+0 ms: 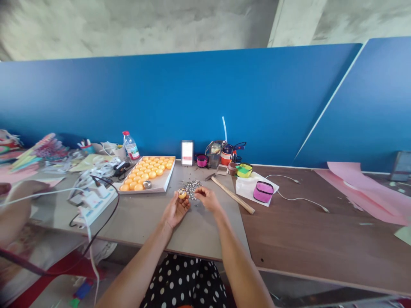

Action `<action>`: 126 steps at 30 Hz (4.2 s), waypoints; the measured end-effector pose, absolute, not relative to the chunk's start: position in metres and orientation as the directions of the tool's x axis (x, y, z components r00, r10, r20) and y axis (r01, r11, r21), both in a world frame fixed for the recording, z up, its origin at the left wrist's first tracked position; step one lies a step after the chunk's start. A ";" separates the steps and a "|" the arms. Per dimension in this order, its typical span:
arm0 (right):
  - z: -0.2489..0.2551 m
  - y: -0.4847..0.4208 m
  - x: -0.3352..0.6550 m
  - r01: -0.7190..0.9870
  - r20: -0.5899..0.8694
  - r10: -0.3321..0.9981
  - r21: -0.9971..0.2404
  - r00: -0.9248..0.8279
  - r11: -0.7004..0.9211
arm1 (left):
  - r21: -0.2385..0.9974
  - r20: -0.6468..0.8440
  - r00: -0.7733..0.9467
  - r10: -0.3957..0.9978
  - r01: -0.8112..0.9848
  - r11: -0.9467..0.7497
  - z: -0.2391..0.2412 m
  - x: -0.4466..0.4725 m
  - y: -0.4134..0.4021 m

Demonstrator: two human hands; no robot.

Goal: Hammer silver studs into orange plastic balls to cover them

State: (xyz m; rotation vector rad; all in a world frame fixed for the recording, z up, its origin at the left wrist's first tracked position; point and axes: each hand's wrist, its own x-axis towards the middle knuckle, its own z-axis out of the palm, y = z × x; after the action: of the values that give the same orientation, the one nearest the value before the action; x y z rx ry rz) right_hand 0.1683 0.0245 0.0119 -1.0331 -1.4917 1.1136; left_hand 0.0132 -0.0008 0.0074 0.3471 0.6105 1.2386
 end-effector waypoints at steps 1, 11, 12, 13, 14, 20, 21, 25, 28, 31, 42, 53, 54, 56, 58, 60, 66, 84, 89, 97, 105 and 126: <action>0.010 0.025 0.172 0.172 0.217 0.951 -0.951 -0.219 0.257 | 0.556 -0.250 0.196 0.948 -0.773 0.306 0.008 0.013 -0.001; -0.006 0.027 0.171 0.680 0.183 0.890 -0.587 -0.417 0.439 | 0.522 -0.248 0.209 0.946 -0.793 0.313 0.005 0.014 0.000; -0.007 0.027 0.170 0.677 0.183 0.891 -0.592 -0.416 0.438 | 0.525 -0.245 0.210 0.946 -0.792 0.312 0.005 0.014 0.000; -0.007 0.027 0.170 0.667 0.187 0.891 -0.604 -0.413 0.436 | 0.527 -0.246 0.209 0.947 -0.791 0.311 0.005 0.014 0.000; -0.007 0.027 0.170 0.649 0.200 0.892 -0.624 -0.405 0.435 | 0.528 -0.248 0.207 0.946 -0.790 0.311 0.005 0.014 0.000; 0.001 0.028 0.171 0.317 0.231 0.951 -0.904 -0.204 0.288 | 0.560 -0.268 0.195 0.944 -0.765 0.317 0.009 0.015 -0.002; 0.003 0.029 0.171 0.225 0.207 0.964 -0.944 -0.169 0.242 | 0.568 -0.261 0.196 0.945 -0.761 0.315 0.009 0.015 -0.002; 0.005 0.031 0.169 -0.130 0.170 0.983 -0.978 -0.064 0.160 | 0.577 -0.222 0.209 0.952 -0.759 0.301 0.005 0.014 -0.001; 0.006 0.029 0.166 -0.296 0.139 0.985 -0.950 -0.106 0.103 | 0.577 -0.220 0.207 0.953 -0.760 0.298 0.002 0.014 0.000; 0.008 0.024 0.162 -0.367 0.108 0.967 -0.930 -0.232 0.016 | 0.580 -0.217 0.209 0.954 -0.758 0.298 0.000 0.014 0.000; 0.012 0.020 0.150 -0.154 0.117 0.973 -0.984 -0.197 0.087 | 0.634 -0.182 0.218 0.959 -0.720 0.284 0.003 0.018 -0.001; 0.008 0.022 0.148 -0.039 0.118 0.970 -0.993 -0.212 0.113 | 0.673 -0.166 0.203 0.965 -0.692 0.261 0.007 0.020 -0.004; 0.008 0.022 0.149 -0.036 0.116 0.970 -0.993 -0.214 0.111 | 0.678 -0.165 0.202 0.965 -0.688 0.259 0.008 0.020 -0.005; 0.008 0.021 0.149 -0.034 0.113 0.970 -0.994 -0.213 0.108 | 0.683 -0.164 0.200 0.966 -0.684 0.257 0.009 0.020 -0.005; 0.009 0.021 0.149 -0.040 0.110 0.971 -0.994 -0.210 0.104 | 0.688 -0.162 0.197 0.967 -0.680 0.254 0.009 0.021 -0.005; 0.009 0.021 0.149 -0.053 0.110 0.971 -0.993 -0.213 0.101 | 0.697 -0.157 0.193 0.969 -0.673 0.246 0.008 0.021 -0.005; 0.008 0.022 0.151 -0.066 0.086 0.964 -0.995 -0.252 0.072 | 0.730 -0.106 0.180 0.978 -0.654 0.199 0.003 0.022 -0.004; -0.008 0.030 0.158 -0.079 0.021 0.957 -0.997 -0.288 -0.002 | 0.827 -0.042 0.119 0.992 -0.553 0.101 0.005 0.031 -0.008; -0.007 0.028 0.156 -0.082 -0.021 0.958 -0.996 -0.285 -0.047 | 0.822 -0.029 0.126 0.992 -0.561 0.095 0.003 0.031 -0.008; 0.006 0.026 0.161 -0.268 0.089 0.978 -0.963 -0.190 0.036 | 0.734 -0.123 0.171 0.977 -0.647 0.206 0.003 0.025 -0.005; -0.010 0.031 0.172 0.755 0.346 0.936 -0.630 0.065 0.181 | 0.668 -0.182 0.180 0.967 -0.698 0.256 0.003 0.023 -0.002; -0.003 0.010 0.151 0.908 0.312 0.930 -0.303 -0.194 0.291 | 0.612 -0.184 0.201 0.962 -0.743 0.272 0.005 0.021 -0.004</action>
State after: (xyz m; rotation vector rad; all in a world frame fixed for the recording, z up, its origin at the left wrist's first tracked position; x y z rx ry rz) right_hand 0.1508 0.0105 -0.0030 -1.6443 -2.1342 0.0703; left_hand 0.0208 -0.0037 0.0048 0.4367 0.6011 1.2449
